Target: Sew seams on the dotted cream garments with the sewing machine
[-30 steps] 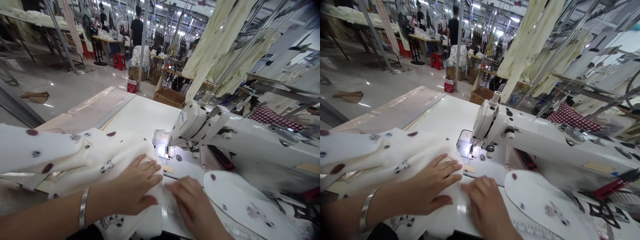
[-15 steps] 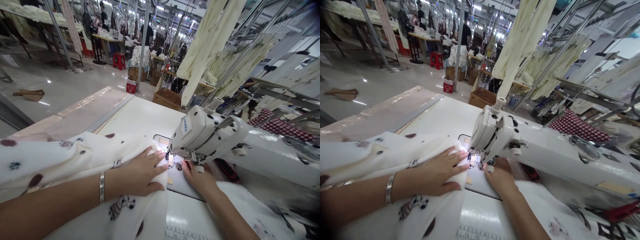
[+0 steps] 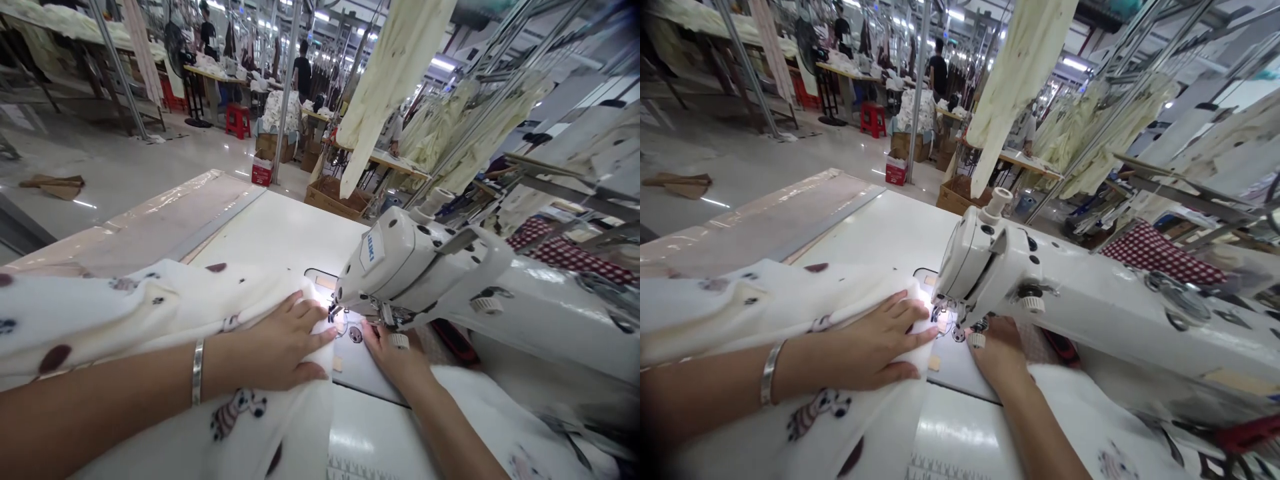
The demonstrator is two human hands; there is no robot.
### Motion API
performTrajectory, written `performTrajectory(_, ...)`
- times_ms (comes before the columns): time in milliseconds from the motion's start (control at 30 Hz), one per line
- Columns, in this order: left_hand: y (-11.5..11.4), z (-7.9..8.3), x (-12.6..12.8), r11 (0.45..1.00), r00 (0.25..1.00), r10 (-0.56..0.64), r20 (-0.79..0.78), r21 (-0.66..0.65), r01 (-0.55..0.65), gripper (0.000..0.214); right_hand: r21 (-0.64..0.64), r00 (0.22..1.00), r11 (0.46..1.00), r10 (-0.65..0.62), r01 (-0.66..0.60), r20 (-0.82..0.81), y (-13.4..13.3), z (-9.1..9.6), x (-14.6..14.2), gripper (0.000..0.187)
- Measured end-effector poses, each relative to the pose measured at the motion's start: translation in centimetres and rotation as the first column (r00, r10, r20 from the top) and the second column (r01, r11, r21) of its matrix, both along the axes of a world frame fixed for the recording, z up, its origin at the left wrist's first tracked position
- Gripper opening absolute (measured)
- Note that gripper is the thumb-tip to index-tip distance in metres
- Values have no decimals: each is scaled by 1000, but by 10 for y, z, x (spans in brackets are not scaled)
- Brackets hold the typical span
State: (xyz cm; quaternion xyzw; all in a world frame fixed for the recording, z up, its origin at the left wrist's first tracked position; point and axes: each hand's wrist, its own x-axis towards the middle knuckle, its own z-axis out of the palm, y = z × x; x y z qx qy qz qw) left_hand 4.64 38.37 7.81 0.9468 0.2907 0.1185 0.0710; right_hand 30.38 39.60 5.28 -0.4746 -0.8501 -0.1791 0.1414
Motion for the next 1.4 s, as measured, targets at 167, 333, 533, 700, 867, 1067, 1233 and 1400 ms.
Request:
performTrajectory(167,-20,5,10,995,992,67,107,-75,-59,18,-10,999,1000,18,-19,-39,-27,19,-13,18)
performTrajectory(333,-35,-4,9,999,967,-10,253,-41,21,19,-79,814,831,514,-550,-271,-87,24,-43,16)
performTrajectory(533,-28,-10,7,999,970,-33,241,-4,35,19,-135,795,805,518,-578,-315,-105,23,-54,17)
performTrajectory(700,-24,-9,8,1000,961,-27,277,-4,30,18,-58,798,822,529,-566,-288,-98,19,-53,16)
performTrajectory(867,-16,-8,6,999,957,-37,287,-10,42,17,53,795,828,552,-559,-252,-91,12,-53,15)
performTrajectory(1067,17,-6,8,999,983,-39,177,-28,45,13,-30,836,854,502,-520,-223,-70,21,-50,18)
performTrajectory(1233,42,0,11,997,987,4,163,-75,8,15,-30,863,883,450,-468,-228,-50,21,-50,19)
performTrajectory(1400,44,3,9,995,979,8,202,-95,12,13,-32,877,891,439,-453,-198,-52,24,-52,21)
